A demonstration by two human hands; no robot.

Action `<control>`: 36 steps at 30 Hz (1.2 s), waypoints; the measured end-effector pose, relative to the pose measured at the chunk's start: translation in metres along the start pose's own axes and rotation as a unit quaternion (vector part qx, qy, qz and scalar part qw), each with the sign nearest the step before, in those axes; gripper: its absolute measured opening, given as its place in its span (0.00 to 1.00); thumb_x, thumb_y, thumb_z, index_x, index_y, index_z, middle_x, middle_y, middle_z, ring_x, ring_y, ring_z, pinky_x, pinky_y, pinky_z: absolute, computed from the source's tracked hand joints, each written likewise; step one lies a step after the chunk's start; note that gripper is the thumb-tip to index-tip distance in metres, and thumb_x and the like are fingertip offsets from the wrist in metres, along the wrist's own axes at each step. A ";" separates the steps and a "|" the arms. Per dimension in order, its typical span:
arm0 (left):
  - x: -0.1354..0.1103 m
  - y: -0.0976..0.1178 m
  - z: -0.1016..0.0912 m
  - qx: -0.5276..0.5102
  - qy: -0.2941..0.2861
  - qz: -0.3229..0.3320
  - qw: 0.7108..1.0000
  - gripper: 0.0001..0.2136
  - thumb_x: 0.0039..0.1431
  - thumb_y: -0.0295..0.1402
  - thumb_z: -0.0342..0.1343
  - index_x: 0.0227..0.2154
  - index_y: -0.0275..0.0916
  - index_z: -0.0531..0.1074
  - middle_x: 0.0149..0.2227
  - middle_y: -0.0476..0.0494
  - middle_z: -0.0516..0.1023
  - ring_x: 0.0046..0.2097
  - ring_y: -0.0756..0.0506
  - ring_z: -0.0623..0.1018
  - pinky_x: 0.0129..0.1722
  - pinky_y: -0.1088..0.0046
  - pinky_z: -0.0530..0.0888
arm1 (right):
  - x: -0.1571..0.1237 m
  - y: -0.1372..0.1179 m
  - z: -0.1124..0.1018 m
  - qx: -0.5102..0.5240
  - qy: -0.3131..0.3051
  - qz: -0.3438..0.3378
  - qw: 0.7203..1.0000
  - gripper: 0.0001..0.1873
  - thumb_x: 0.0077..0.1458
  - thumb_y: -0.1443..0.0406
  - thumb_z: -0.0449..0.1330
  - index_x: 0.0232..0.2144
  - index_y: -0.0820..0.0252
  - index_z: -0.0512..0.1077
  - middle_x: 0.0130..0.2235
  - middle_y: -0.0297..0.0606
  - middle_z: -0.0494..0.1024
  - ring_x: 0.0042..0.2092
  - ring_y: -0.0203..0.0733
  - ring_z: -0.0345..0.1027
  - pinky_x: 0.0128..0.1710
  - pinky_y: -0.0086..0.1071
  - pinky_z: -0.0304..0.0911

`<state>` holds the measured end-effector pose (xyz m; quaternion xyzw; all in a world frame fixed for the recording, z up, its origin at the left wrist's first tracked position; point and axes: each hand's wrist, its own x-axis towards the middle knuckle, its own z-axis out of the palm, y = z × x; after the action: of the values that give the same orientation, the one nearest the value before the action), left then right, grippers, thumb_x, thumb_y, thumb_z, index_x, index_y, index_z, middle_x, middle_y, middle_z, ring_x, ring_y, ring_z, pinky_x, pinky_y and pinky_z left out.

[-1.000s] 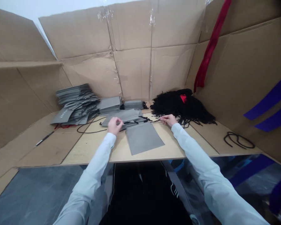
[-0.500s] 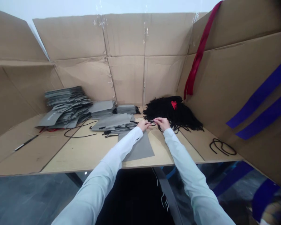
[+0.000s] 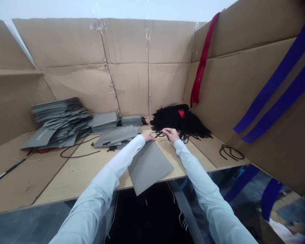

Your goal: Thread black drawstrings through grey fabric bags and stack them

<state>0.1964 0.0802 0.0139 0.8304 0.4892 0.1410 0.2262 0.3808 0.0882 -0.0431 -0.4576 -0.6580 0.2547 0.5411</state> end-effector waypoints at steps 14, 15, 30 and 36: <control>-0.047 0.040 -0.123 0.151 0.523 0.140 0.827 0.16 0.52 0.43 0.46 0.29 0.37 0.73 0.33 0.40 0.74 0.37 0.45 0.70 0.38 0.68 0.65 | 0.077 -0.198 -0.010 -0.159 0.083 -0.247 0.952 0.12 0.50 0.62 0.52 0.29 0.64 0.71 0.27 0.37 0.73 0.31 0.34 0.65 0.37 0.30 0.58; -0.050 0.043 -0.131 0.163 0.544 0.179 0.803 0.16 0.54 0.42 0.44 0.31 0.37 0.73 0.35 0.39 0.73 0.39 0.45 0.70 0.39 0.67 0.65 | 0.077 -0.211 -0.010 -0.144 0.096 -0.261 0.950 0.13 0.51 0.61 0.51 0.30 0.64 0.71 0.28 0.37 0.72 0.31 0.34 0.64 0.37 0.30 0.58; -0.053 -0.038 -0.007 0.240 0.200 0.098 0.945 0.12 0.53 0.36 0.46 0.24 0.35 0.71 0.29 0.40 0.72 0.37 0.45 0.68 0.39 0.69 0.66 | 0.022 -0.100 0.049 -0.111 -0.156 -0.101 0.976 0.10 0.46 0.64 0.54 0.27 0.66 0.73 0.19 0.35 0.71 0.23 0.32 0.63 0.26 0.24 0.58; -0.073 -0.037 0.007 0.026 0.190 0.153 0.970 0.19 0.54 0.31 0.42 0.50 0.36 0.56 0.45 0.40 0.67 0.34 0.51 0.71 0.40 0.71 0.67 | 0.012 -0.088 0.048 0.016 -0.242 -0.067 0.968 0.14 0.44 0.60 0.56 0.28 0.68 0.72 0.21 0.36 0.71 0.23 0.32 0.63 0.26 0.26 0.61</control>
<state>0.1369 0.0304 -0.0116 0.8590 0.3939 0.3161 0.0836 0.3066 0.0667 0.0222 -0.3281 -0.7947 0.3313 0.3886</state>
